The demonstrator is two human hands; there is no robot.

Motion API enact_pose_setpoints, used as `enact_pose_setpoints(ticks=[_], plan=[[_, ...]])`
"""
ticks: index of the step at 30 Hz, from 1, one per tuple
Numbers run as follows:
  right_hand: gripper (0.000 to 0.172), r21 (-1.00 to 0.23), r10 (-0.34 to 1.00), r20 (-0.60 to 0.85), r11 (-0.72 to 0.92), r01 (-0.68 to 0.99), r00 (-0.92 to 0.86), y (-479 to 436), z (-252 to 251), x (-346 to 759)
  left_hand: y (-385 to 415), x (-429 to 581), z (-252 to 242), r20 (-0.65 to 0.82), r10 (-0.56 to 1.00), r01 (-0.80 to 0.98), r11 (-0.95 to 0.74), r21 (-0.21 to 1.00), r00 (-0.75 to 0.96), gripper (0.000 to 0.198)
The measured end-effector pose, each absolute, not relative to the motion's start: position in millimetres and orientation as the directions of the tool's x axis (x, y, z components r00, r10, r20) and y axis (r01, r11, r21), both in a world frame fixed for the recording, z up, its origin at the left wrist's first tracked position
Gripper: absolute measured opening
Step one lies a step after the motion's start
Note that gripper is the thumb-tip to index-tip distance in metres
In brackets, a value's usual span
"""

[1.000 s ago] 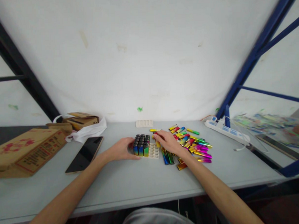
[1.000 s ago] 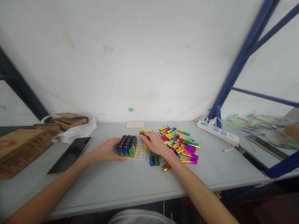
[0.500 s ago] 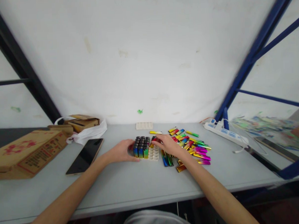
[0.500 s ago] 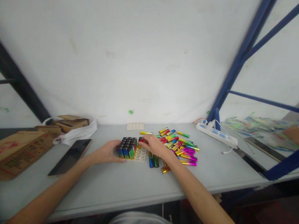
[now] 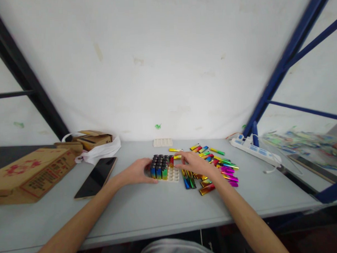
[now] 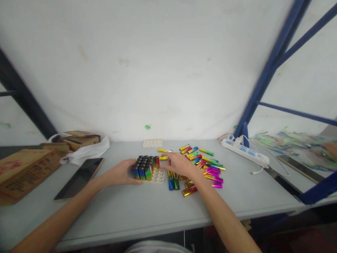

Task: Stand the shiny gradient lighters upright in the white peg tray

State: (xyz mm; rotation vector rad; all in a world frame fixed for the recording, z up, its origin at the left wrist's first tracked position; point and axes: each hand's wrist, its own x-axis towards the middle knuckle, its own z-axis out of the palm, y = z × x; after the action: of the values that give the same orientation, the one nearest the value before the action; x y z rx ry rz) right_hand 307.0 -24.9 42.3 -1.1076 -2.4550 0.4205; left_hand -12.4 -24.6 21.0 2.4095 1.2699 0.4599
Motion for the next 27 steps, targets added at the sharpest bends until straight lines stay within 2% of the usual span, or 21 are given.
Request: enact_pose_setpoints(ticks=[2, 5, 7, 9, 15, 19, 23, 27], plan=[[0.049, -0.447, 0.763, 0.162, 0.622, 0.642, -0.626, -28.4, 52.1, 320.7, -25.2, -11.6, 21.4, 0.099, 0.846, 0.733, -0.508, 0.453, 0.525, 0.070], [0.065, -0.405, 0.738, 0.055, 0.632, 0.660, -0.673, -35.7, 61.4, 331.8, -26.3, -10.5, 22.3, 0.089, 0.860, 0.757, -0.488, 0.435, 0.503, 0.071], [0.079, -0.369, 0.724, 0.004, 0.642, 0.672, -0.689, -40.1, 62.3, 331.7, -26.9, -10.0, 23.0, 0.083, 0.864, 0.764, -0.479, 0.432, 0.496, 0.071], [0.085, -0.355, 0.715, -0.022, 0.647, 0.674, -0.698, -42.5, 60.5, 328.3, -27.4, -9.8, 23.5, 0.079, 0.867, 0.767, -0.474, 0.432, 0.492, 0.071], [0.063, -0.422, 0.727, 0.019, 0.628, 0.654, -0.686, -38.4, 55.3, 324.2, -27.1, -10.0, 23.3, 0.092, 0.865, 0.758, -0.479, 0.442, 0.493, 0.070], [0.056, -0.439, 0.784, 0.128, 0.594, 0.674, -0.607, -28.5, 51.7, 328.8, -26.8, -10.1, 24.4, 0.078, 0.859, 0.751, -0.483, 0.450, 0.506, 0.073], [0.050, -0.599, 0.833, 0.263, 0.537, 0.595, -0.487, -12.0, 40.5, 331.0, -26.9, -9.9, 26.0, 0.064, 0.857, 0.753, -0.482, 0.448, 0.511, 0.070], [0.050, -0.796, 0.887, 0.372, 0.456, 0.398, -0.272, 2.1, 29.5, 329.9, -26.3, -10.4, 25.6, 0.053, 0.858, 0.752, -0.475, 0.458, 0.510, 0.070]])
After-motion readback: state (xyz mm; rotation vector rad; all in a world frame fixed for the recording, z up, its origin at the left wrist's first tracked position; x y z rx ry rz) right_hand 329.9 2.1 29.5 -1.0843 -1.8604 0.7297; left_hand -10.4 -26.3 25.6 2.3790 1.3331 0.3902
